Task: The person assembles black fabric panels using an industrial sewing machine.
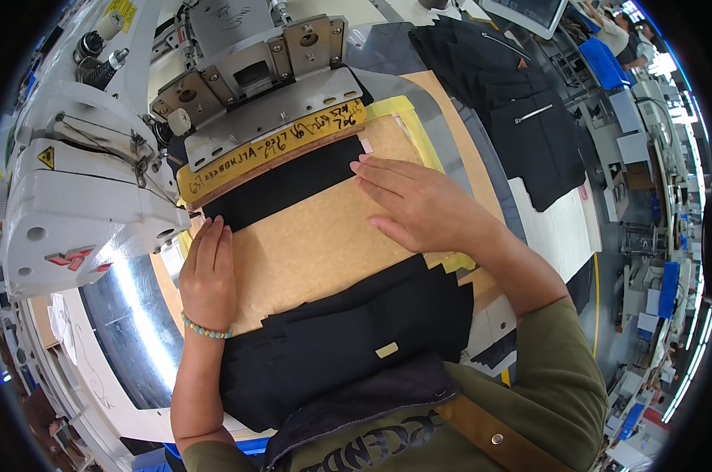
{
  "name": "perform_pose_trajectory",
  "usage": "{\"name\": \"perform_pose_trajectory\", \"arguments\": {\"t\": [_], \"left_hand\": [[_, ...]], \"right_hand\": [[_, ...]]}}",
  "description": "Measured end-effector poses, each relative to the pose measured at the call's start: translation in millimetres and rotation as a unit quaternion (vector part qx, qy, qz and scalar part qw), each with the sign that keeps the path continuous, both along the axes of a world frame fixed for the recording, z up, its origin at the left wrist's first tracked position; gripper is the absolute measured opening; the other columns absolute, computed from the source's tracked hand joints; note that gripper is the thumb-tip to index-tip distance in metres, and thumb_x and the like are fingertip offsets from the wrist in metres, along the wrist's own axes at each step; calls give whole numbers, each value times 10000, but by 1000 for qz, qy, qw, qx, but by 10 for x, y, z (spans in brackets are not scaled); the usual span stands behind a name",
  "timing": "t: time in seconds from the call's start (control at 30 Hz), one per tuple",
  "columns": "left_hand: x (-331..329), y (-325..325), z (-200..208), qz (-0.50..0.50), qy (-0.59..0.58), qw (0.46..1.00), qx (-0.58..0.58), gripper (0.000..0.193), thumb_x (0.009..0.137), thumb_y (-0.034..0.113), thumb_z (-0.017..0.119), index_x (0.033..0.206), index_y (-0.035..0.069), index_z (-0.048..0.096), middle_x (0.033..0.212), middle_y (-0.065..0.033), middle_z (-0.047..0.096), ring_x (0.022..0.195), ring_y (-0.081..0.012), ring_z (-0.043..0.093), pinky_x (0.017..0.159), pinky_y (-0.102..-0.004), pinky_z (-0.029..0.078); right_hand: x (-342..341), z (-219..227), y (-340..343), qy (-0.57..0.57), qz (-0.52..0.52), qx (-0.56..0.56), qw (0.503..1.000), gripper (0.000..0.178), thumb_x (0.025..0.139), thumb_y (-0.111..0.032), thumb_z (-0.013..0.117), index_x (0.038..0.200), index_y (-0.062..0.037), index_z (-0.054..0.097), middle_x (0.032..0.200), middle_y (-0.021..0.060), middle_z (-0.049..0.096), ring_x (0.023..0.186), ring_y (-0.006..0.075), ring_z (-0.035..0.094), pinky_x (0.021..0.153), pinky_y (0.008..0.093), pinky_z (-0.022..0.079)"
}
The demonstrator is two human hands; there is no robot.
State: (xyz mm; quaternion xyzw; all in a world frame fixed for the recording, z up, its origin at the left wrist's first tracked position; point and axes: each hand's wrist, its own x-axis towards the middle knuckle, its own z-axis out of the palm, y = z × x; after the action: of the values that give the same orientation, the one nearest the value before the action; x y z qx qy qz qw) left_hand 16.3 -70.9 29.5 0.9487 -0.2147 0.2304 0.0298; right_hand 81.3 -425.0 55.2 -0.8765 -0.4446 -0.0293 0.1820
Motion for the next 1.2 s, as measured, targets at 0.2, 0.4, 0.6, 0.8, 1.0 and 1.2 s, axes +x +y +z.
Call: {"name": "perform_pose_trajectory", "arguments": {"t": [0.2, 0.4, 0.6, 0.8, 1.0, 1.2], "left_hand": [[1, -8, 3, -2, -6, 1000, -3, 193, 927, -49, 684, 1105, -36, 759, 1218, -152, 754, 1115, -320, 757, 959, -397, 639], [8, -1, -5, -3, -6, 1000, -3, 193, 923, -52, 687, 1103, -47, 756, 1218, -159, 753, 1111, -325, 757, 955, -398, 641], [15, 47, -31, -14, 13, 1000, -3, 296, 876, -32, 669, 1164, -74, 726, 1255, -191, 728, 1184, -358, 725, 988, -414, 629], [4, 19, 17, -8, -2, 1000, -7, 220, 899, -67, 683, 1109, -54, 750, 1228, -166, 744, 1139, -330, 748, 962, -404, 641], [-33, 7, 113, -1, 48, 999, -22, 245, 868, -31, 676, 1107, -52, 726, 1203, -172, 735, 1151, -345, 728, 966, -410, 628], [-442, -309, 631, -91, 218, 957, -170, 272, 830, 11, 814, 1090, -31, 743, 1162, -184, 754, 1117, -379, 722, 960, -443, 600]], "right_hand": [[-15, 18, 2, 3, -1, 4, 1000, 507, 919, -202, 770, 1308, 102, 652, 1471, 258, 624, 1424, 382, 564, 1218, 446, 439], [9, 8, -4, 1, 0, 3, 1000, 503, 918, -211, 774, 1305, 90, 659, 1467, 248, 630, 1413, 376, 576, 1207, 446, 451], [12, 14, 10, -11, -1, 6, 1000, 496, 916, -203, 776, 1298, 89, 655, 1450, 245, 641, 1400, 377, 585, 1196, 454, 462], [-4, 45, 24, 0, -8, 7, 1000, 513, 911, -196, 795, 1331, 68, 666, 1495, 191, 625, 1411, 350, 587, 1168, 450, 492], [26, -29, -40, -26, 8, 24, 999, 409, 928, -218, 778, 1231, 46, 703, 1434, 187, 670, 1354, 349, 622, 1149, 439, 502], [-27, 232, -201, 82, 8, 32, 996, 410, 933, -185, 786, 1301, -17, 720, 1367, 135, 718, 1283, 324, 662, 1065, 456, 539]]}}
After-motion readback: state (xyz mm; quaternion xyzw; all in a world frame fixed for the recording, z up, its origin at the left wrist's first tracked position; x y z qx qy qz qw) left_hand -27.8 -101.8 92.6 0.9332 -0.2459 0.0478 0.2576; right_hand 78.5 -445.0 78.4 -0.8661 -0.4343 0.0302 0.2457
